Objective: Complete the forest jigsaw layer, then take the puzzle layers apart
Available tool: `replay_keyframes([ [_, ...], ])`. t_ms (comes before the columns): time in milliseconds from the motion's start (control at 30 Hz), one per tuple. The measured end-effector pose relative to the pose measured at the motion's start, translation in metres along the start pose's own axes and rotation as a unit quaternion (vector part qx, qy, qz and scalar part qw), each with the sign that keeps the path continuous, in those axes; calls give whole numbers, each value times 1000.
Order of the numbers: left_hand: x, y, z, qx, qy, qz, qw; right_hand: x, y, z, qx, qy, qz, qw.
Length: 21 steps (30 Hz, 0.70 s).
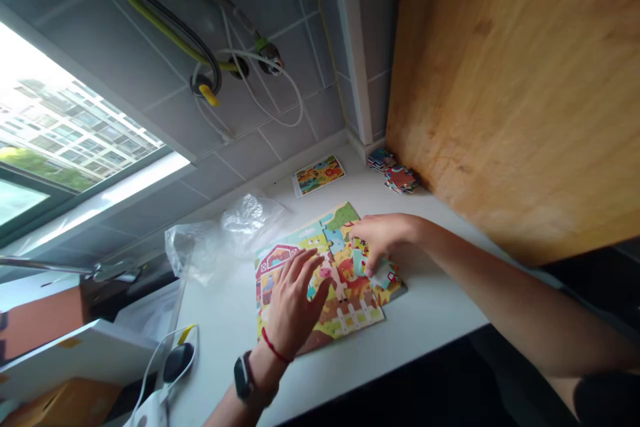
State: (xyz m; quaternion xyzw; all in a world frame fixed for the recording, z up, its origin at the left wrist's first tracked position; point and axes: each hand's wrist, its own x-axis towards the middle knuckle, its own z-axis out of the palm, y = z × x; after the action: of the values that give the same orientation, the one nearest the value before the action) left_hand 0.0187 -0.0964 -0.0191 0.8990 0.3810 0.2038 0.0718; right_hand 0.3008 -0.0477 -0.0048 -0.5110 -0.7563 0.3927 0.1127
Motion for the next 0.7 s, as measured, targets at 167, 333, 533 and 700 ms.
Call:
replay_keyframes([
  [167, -34, 43, -6, 2, -100, 12, 995, 12, 3, -3, -11, -67, -9, 998],
  [333, -54, 46, 23, 53, -66, -3, 996, 19, 8, 1, 43, -1, -26, 999],
  [533, -56, 42, 30, 64, -37, 39, 997, 24, 8, 8, 123, 56, -18, 991],
  [700, -49, 40, 24, 44, -18, 57, 997, 31, 11, 12, 219, 111, 9, 969],
])
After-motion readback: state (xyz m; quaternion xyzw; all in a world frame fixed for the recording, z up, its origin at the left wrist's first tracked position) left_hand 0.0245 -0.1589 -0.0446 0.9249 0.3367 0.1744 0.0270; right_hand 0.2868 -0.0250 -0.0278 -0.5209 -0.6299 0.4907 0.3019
